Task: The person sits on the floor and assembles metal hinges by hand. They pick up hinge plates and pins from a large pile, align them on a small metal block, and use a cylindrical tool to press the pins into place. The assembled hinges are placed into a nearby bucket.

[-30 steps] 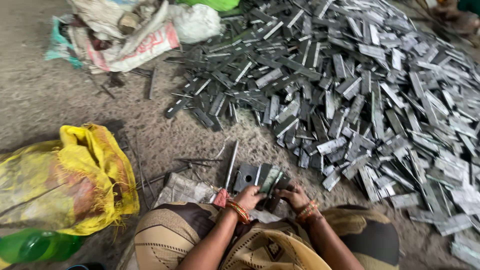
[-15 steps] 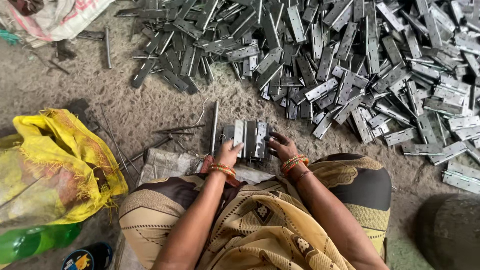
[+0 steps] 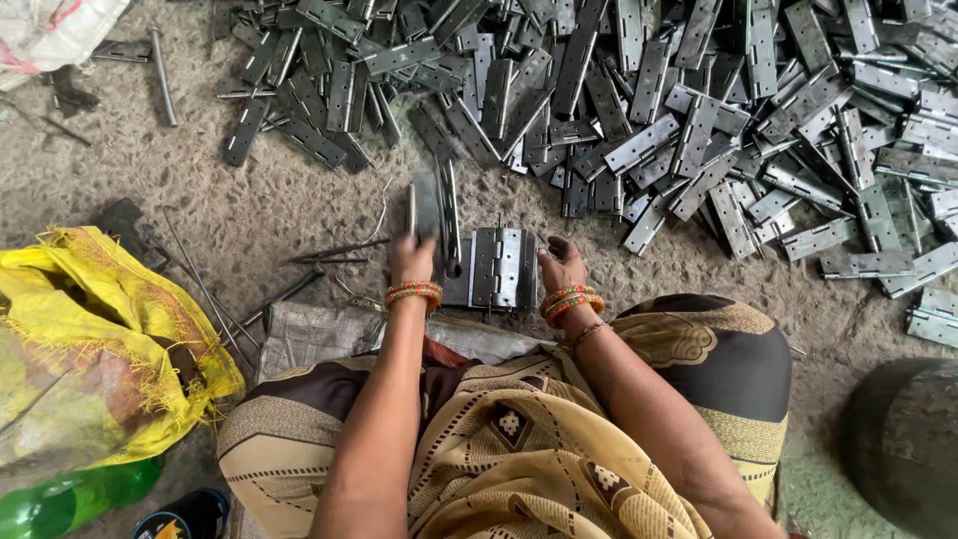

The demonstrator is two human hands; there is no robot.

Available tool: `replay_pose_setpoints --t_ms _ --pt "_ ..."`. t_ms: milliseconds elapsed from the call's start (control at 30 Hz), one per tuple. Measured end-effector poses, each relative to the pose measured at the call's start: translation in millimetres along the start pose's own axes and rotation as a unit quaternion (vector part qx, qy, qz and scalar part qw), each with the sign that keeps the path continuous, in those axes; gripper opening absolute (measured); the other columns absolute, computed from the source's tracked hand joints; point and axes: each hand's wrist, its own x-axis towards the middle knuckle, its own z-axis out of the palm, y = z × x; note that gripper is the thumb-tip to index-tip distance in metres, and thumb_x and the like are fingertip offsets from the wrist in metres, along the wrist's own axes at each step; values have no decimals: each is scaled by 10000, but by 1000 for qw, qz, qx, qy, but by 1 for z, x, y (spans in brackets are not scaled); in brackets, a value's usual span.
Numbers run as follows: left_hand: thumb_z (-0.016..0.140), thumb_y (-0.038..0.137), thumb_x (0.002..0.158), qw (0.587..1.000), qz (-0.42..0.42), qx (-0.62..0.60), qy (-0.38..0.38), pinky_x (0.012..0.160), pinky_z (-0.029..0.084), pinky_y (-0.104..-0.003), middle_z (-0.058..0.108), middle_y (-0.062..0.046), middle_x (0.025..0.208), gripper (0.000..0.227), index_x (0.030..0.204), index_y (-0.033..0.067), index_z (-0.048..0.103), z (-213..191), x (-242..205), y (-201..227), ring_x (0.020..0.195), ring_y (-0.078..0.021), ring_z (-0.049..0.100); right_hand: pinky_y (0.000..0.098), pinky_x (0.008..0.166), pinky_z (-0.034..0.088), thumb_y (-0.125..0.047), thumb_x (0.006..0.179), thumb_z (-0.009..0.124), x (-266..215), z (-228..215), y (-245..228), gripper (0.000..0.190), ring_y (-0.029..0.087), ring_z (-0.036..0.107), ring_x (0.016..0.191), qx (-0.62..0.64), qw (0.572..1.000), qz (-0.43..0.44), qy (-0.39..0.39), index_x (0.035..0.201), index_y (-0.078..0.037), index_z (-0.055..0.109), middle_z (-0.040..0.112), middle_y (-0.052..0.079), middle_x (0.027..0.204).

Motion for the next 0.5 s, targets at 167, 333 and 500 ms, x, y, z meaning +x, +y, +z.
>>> replay_pose_setpoints --t_ms 167,333,500 --pt "741 387 918 980 -112 166 5 628 527 -404 745 -146 799 381 1002 17 769 1 21 -97 690 -284 731 369 973 521 -247 858 729 12 6 14 509 271 678 1109 -31 999 15 5 1313 -43 626 710 162 1240" --pt "783 335 861 974 45 218 51 664 526 -447 730 -219 834 312 964 41 768 -6 20 -87 755 -365 717 415 934 535 -290 869 727 20 13 22 531 316 685 1077 -110 988 96 -46 1334 -66 604 718 177 1192" --pt "737 272 911 925 171 331 79 651 521 -499 709 -206 798 219 891 54 718 6 -19 -64 760 -407 688 440 916 536 -395 907 673 10 9 28 499 336 683 1039 -163 980 84 -83 1286 -70 666 731 182 1115"
